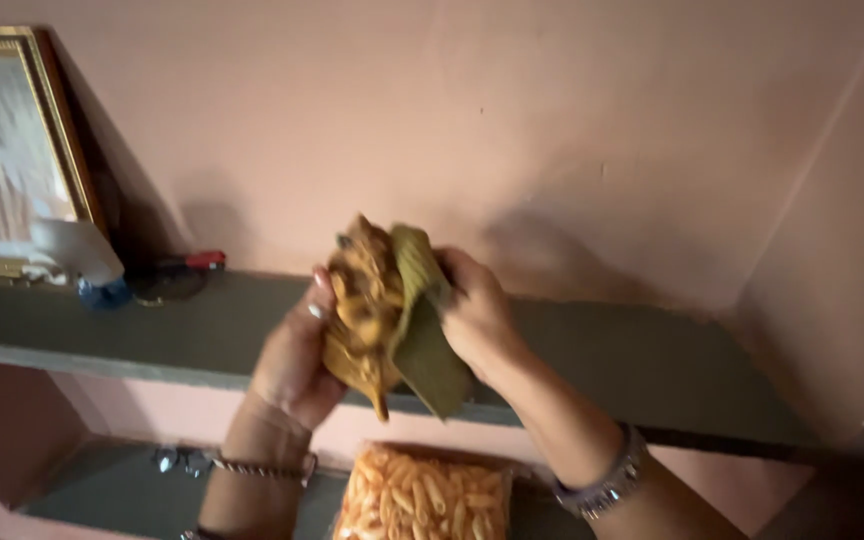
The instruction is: The person wipes a wall-mounted shelf with a green cloth, moves a framed picture and other small items aside, cleans the shelf surface, wipes a small figurine, and returns the items to the shelf.
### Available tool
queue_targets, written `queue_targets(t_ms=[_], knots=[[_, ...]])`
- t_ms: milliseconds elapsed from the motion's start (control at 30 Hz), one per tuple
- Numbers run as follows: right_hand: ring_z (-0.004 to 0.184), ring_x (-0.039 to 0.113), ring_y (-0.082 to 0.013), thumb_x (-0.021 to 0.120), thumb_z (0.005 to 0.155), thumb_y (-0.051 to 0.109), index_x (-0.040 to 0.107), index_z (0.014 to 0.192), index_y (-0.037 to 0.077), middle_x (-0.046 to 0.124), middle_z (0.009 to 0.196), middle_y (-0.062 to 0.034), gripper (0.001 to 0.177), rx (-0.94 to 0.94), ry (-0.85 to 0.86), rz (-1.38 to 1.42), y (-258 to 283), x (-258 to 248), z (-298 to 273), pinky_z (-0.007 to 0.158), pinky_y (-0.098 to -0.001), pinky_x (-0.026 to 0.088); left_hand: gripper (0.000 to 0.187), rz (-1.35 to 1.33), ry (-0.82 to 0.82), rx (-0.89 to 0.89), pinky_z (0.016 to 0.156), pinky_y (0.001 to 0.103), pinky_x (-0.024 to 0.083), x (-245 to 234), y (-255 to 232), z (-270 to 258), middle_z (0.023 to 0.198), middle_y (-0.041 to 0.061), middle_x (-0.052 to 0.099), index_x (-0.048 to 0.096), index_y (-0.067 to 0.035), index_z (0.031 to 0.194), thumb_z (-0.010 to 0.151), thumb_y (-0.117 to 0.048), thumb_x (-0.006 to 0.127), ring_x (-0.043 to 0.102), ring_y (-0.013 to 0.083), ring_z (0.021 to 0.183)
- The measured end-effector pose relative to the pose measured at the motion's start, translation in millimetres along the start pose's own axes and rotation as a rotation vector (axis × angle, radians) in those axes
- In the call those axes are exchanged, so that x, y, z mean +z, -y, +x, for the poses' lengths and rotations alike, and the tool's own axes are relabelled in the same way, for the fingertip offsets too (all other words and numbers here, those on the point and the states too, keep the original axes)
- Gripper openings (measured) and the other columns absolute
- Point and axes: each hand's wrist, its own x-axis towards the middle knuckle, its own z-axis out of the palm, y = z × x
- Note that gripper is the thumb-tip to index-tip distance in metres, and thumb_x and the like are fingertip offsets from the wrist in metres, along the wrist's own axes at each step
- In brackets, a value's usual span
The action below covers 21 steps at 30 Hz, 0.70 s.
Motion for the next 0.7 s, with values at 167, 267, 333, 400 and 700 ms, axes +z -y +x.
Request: queue_targets(t_ms=[167,267,333,400,700], knots=[[0.092,0.068,-0.0216,0.056,0.100,0.001,0.067,0.114,-0.002,0.073,0.101,-0.0141,0.019,-0.016,-0.072,-0.218,-16,25,20,0.082,-0.0344,0.055,0.050,0.003,-0.003,0.002,0.098,0.045,0.057,-9,-17,-9,0.128,0.009,0.067,0.052,-0.009,0.140,0.099,-0.037,0.048,0.067,0.0233,0.114],[0.095,0.068,-0.0221,0.054,0.100,0.002,0.065,0.122,0.003,0.072,0.106,-0.0128,0.025,0.103,-0.063,-0.132,-10,44,17,0.084,-0.0357,0.056,0.047,0.022,-0.100,0.121,0.096,0.042,0.056,-9,-11,-17,0.124,0.010,0.069,0.054,-0.006,0.136,0.100,-0.035,0.049,0.067,0.0221,0.110],[0.097,0.069,-0.0202,0.053,0.099,0.005,0.061,0.130,0.009,0.072,0.111,-0.0089,0.033,0.224,-0.059,-0.099,-7,57,10,0.084,-0.0349,0.057,0.048,-0.008,-0.159,0.232,0.095,0.040,0.056,-4,-8,-28,0.122,0.013,0.070,0.056,0.000,0.133,0.103,-0.037,0.051,0.068,0.0228,0.108],[0.105,0.070,-0.0182,0.055,0.097,0.002,0.058,0.134,0.006,0.071,0.118,-0.0095,0.037,0.144,0.005,-0.192,-9,70,2,0.091,-0.0320,0.057,0.045,0.175,-0.419,0.369,0.085,0.033,0.057,13,-11,-50,0.110,0.011,0.073,0.065,0.002,0.125,0.101,-0.035,0.056,0.070,0.0171,0.098],[0.100,0.070,-0.0129,0.071,0.088,0.005,0.063,0.133,0.008,0.073,0.116,-0.0057,0.045,0.320,0.435,0.449,-2,119,-34,0.089,-0.0308,0.059,0.036,0.169,-0.449,0.478,0.069,0.027,0.059,-39,-22,-109,0.104,0.010,0.074,0.066,0.003,0.123,0.097,-0.022,0.062,0.071,0.0135,0.084]])
